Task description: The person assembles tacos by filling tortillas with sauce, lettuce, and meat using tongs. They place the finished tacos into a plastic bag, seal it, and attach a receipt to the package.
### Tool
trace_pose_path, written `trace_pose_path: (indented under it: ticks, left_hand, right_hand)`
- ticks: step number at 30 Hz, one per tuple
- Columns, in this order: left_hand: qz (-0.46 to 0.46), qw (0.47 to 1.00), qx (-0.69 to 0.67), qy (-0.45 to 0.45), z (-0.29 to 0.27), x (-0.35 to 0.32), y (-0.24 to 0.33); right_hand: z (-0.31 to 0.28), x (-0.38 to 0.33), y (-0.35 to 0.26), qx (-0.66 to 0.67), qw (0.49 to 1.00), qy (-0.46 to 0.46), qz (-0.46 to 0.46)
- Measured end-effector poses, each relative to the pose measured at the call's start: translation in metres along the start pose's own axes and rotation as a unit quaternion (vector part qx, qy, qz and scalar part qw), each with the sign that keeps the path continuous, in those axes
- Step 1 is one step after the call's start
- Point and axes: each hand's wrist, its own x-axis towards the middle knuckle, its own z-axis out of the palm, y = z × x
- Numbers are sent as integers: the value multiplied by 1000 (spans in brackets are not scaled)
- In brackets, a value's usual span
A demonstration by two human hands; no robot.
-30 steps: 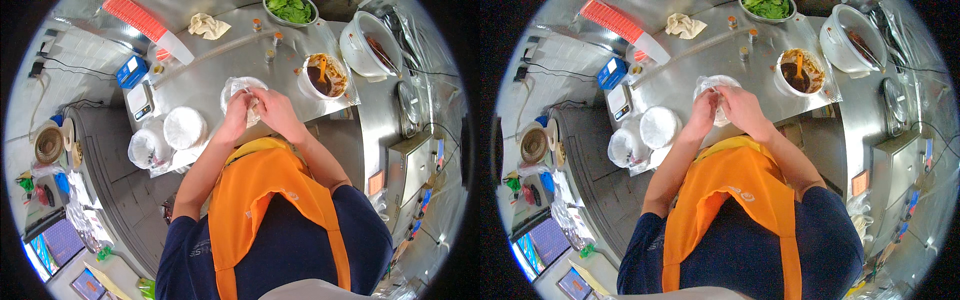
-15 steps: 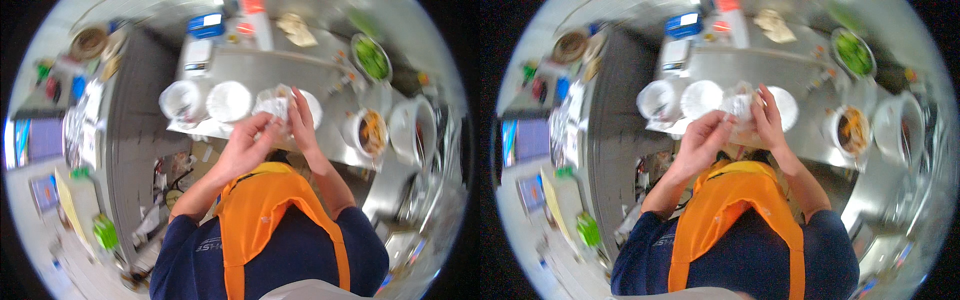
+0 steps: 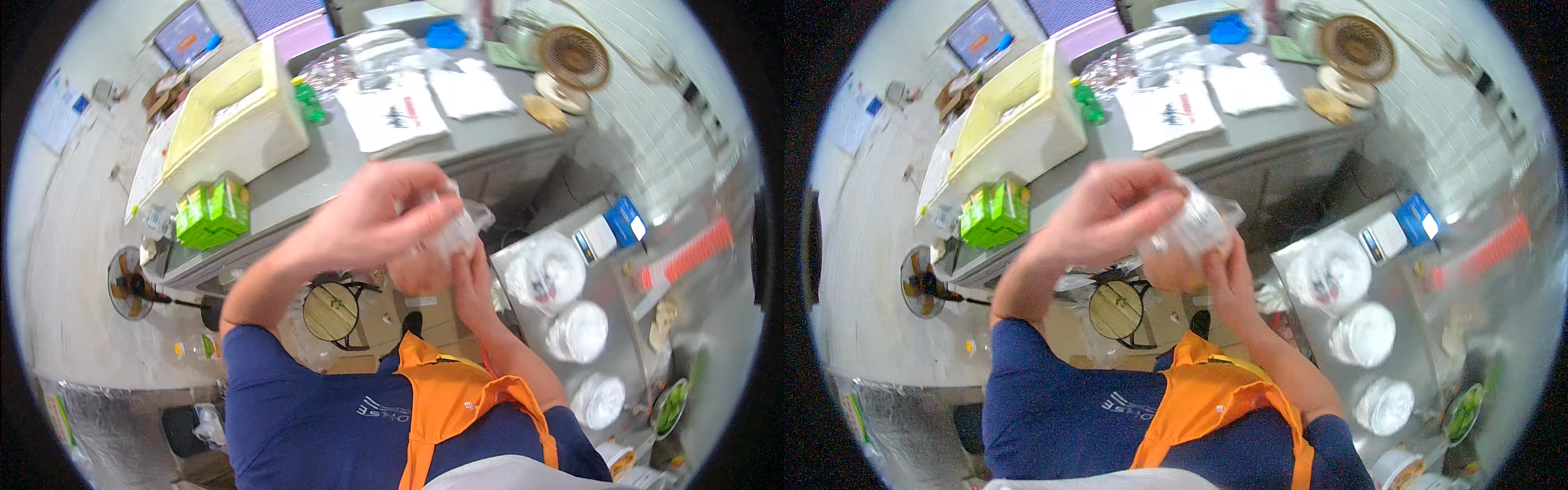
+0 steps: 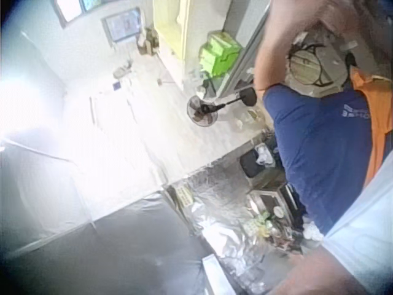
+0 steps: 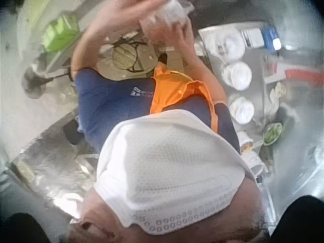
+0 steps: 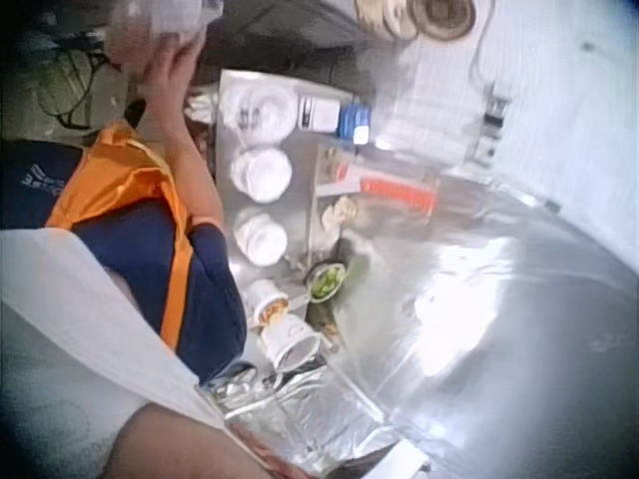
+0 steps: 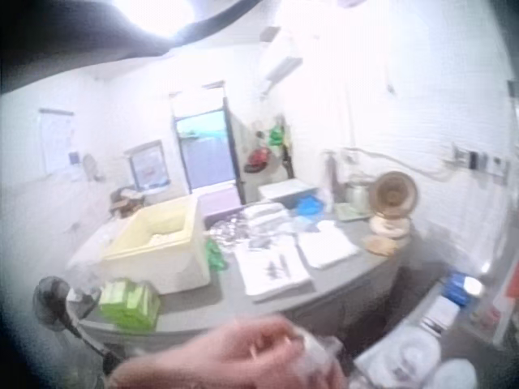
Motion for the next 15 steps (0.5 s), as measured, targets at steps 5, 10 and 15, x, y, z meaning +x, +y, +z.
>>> trace_pose_path:
  ticks: [5,10,15]
  left_hand:
    - [135,927,162,309,-200,3,-47]
    - [76,874,259,403,-395,39,-134]
    - [-58,875,340,340,-475,83,-291]
  right_hand:
    - [123,94,-3,-12,991,-119,-57]
    - [149,119,34,-81,988,-127,17]
    - [152,114,54,-111,980,-129,99]
